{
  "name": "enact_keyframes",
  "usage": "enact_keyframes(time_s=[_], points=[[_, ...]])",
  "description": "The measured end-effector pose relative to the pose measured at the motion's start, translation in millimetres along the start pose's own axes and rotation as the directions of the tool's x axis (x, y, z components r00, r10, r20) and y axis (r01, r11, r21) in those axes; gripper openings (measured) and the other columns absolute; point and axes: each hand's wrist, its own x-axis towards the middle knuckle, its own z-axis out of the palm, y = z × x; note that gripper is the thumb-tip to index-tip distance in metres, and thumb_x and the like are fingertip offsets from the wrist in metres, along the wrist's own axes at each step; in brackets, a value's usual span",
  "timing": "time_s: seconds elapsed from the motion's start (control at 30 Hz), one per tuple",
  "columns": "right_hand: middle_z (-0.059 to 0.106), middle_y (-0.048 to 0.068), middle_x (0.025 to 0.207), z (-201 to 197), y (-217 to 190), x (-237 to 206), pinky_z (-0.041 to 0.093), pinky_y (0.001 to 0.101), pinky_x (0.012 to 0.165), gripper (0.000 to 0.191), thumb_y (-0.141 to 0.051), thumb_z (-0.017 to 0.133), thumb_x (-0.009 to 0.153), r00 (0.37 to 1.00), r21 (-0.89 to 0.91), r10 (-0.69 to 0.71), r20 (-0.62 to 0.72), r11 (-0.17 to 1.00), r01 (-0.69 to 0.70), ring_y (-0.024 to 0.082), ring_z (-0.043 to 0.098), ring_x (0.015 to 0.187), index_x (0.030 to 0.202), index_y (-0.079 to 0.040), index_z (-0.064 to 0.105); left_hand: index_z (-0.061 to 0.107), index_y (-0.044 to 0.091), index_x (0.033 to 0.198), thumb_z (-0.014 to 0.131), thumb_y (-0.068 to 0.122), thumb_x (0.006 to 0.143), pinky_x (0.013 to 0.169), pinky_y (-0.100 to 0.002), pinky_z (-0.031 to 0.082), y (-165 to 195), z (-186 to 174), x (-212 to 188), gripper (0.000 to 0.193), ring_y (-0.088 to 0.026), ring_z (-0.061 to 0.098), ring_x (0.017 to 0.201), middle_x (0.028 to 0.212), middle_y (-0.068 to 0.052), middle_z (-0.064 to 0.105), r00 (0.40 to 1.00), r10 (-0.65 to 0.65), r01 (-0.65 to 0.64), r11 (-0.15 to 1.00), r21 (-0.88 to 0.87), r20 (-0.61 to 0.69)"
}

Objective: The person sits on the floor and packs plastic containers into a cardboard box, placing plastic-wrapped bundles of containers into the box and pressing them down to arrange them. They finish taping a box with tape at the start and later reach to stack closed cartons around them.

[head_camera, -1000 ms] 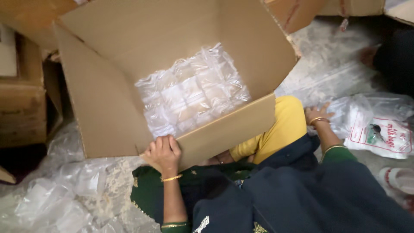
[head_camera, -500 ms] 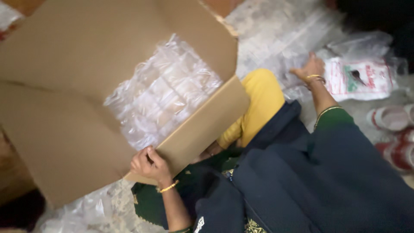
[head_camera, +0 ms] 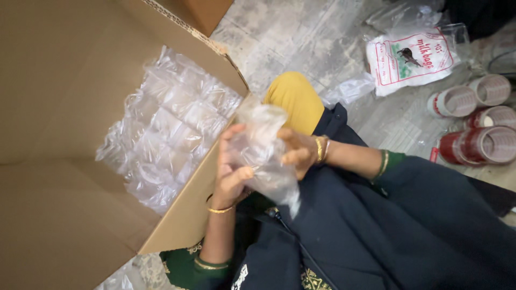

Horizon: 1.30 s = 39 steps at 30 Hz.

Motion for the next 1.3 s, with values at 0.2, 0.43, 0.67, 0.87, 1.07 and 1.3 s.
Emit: enact_keyframes(time_s=[0.2, 0.43, 0.67, 0.87, 1.07, 1.3], points=[[0.045, 0.025, 0.149, -90, 44, -13, 0.035, 0.0564, 0.117, 0.078, -0.038, 0.082, 0.092, 0.852, -0.459, 0.402, -0.337, 0.720, -0.521, 0.043, 0.043, 0.139, 0.147, 0.000, 0.042, 0.054, 0.011, 0.129, 0.081, 0.010, 0.083, 0.098, -0.033, 0.055, 51, -83, -11, 0.053, -0.017, 0.055, 0.121, 0.133, -0.003, 0.054, 0.796, 0.447, -0.308, 0.880, 0.363, -0.408], [0.049, 0.030, 0.146, -155, 63, -80, 0.030, 0.0632, 0.113, 0.104, -0.058, 0.078, 0.073, 0.015, -0.810, 0.993, -0.119, -0.088, -0.580, 0.047, 0.045, 0.137, 0.157, -0.010, 0.040, 0.055, 0.013, 0.125, 0.079, 0.011, 0.078, 0.087, -0.033, 0.049, 86, -252, -9, 0.053, -0.017, 0.061, 0.101, 0.120, -0.002, 0.059, 0.757, 0.299, 0.368, 0.539, 0.758, -0.581], [0.052, 0.029, 0.140, -161, 41, -45, 0.037, 0.0557, 0.114, 0.086, -0.046, 0.089, 0.069, 0.356, -0.670, 0.874, -0.332, 0.048, -0.741, 0.045, 0.047, 0.131, 0.139, -0.005, 0.060, 0.042, 0.015, 0.151, 0.080, 0.040, 0.077, 0.096, -0.050, 0.051, 27, -297, -26, 0.086, -0.035, 0.053, 0.129, 0.144, -0.014, 0.053, 0.630, -0.565, 0.651, 0.009, 0.759, -0.533], [0.054, 0.020, 0.142, -202, 12, 39, 0.041, 0.0500, 0.119, 0.071, -0.041, 0.088, 0.076, 0.269, 0.148, 0.795, -0.543, 0.406, -0.902, 0.036, 0.050, 0.133, 0.130, -0.005, 0.058, 0.049, 0.024, 0.151, 0.086, 0.045, 0.072, 0.107, -0.053, 0.047, 36, -287, -27, 0.089, -0.040, 0.050, 0.137, 0.147, -0.017, 0.053, 0.611, -0.529, 0.364, -0.473, 0.802, -0.589], [0.049, 0.015, 0.150, -115, -39, 113, 0.040, 0.0461, 0.120, 0.064, -0.037, 0.090, 0.079, 0.574, 0.605, 0.756, -0.314, 0.625, -0.493, 0.031, 0.048, 0.137, 0.127, -0.012, 0.055, 0.023, 0.014, 0.164, 0.087, 0.043, 0.083, 0.117, -0.046, 0.042, 88, -162, -16, 0.107, -0.034, 0.044, 0.144, 0.161, -0.017, 0.035, 0.987, 0.068, 0.092, 0.498, 0.862, -0.145], [0.044, 0.010, 0.158, 66, -43, 202, 0.040, 0.0415, 0.120, 0.059, -0.032, 0.092, 0.083, 0.798, 0.457, 0.331, -0.504, 0.886, -0.079, 0.025, 0.045, 0.142, 0.124, -0.019, 0.052, 0.022, 0.017, 0.163, 0.089, 0.027, 0.087, 0.124, -0.043, 0.039, 23, -55, -21, 0.102, -0.026, 0.040, 0.147, 0.158, -0.012, 0.037, 0.885, 0.449, -0.415, 0.637, 0.649, 0.125]])
